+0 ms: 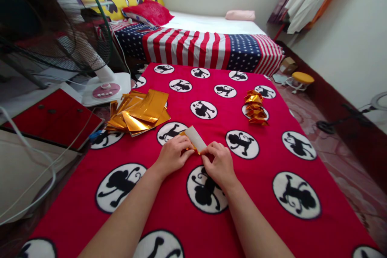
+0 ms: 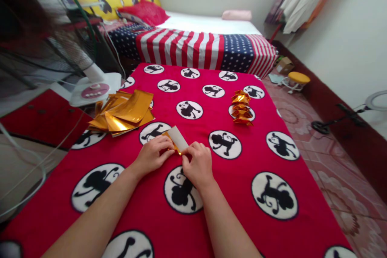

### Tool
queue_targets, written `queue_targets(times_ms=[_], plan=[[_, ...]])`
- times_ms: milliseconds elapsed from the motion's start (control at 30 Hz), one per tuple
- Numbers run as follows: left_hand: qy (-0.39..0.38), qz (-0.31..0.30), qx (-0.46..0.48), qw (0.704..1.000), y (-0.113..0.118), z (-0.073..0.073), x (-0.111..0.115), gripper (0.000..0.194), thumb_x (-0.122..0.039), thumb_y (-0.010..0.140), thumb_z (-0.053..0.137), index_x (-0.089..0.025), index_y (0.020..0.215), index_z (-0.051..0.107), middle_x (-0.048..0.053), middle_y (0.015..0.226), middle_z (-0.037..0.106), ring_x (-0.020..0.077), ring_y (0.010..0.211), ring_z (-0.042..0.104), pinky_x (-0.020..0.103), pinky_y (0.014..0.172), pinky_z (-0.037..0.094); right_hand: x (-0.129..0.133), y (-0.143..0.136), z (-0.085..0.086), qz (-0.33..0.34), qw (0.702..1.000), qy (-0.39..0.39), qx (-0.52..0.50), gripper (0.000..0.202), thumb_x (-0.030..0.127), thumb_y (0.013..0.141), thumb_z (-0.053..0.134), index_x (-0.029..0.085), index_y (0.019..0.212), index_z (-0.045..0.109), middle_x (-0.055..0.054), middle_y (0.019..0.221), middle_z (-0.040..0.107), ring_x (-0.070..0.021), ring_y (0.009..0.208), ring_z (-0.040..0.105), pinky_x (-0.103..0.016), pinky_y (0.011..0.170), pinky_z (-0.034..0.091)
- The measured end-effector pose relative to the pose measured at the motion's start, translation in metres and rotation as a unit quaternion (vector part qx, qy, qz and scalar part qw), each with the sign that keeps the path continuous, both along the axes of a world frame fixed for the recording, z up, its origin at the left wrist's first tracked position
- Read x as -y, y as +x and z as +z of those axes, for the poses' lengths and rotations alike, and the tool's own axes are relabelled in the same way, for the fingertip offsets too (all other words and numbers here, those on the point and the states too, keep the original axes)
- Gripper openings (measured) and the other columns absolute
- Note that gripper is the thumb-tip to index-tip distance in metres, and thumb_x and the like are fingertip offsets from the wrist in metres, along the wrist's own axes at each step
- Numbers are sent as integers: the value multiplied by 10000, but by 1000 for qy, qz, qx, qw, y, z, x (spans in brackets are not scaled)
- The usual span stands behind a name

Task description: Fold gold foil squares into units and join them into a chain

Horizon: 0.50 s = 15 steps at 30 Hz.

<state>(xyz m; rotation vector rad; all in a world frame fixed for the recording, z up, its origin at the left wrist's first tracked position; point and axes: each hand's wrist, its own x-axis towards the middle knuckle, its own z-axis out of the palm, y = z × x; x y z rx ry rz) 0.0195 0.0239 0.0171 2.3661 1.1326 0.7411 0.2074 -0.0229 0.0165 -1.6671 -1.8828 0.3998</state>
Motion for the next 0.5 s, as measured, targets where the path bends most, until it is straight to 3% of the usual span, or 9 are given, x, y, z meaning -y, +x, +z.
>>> queue_targets(times_ms=[233, 500], plan=[[16, 51, -23, 998, 9, 0, 3, 112, -215, 865, 575, -197, 763, 618, 39, 882, 638, 198, 898, 586, 334, 802, 483, -1, 0, 3, -15, 1000, -11, 16, 14, 229, 779, 703, 238, 771, 709, -5, 832, 636, -176, 841, 553, -313, 780, 344], [-16, 87, 13, 996, 9, -3, 3, 82, -210, 802, 625, -197, 722, 637, 38, 1030, 617, 186, 956, 607, 316, 826, 503, -2, -1, 1, -14, 1000, -5, 25, 77, 281, 808, 710, 233, 750, 694, -2, 823, 633, -178, 844, 544, -314, 768, 320]])
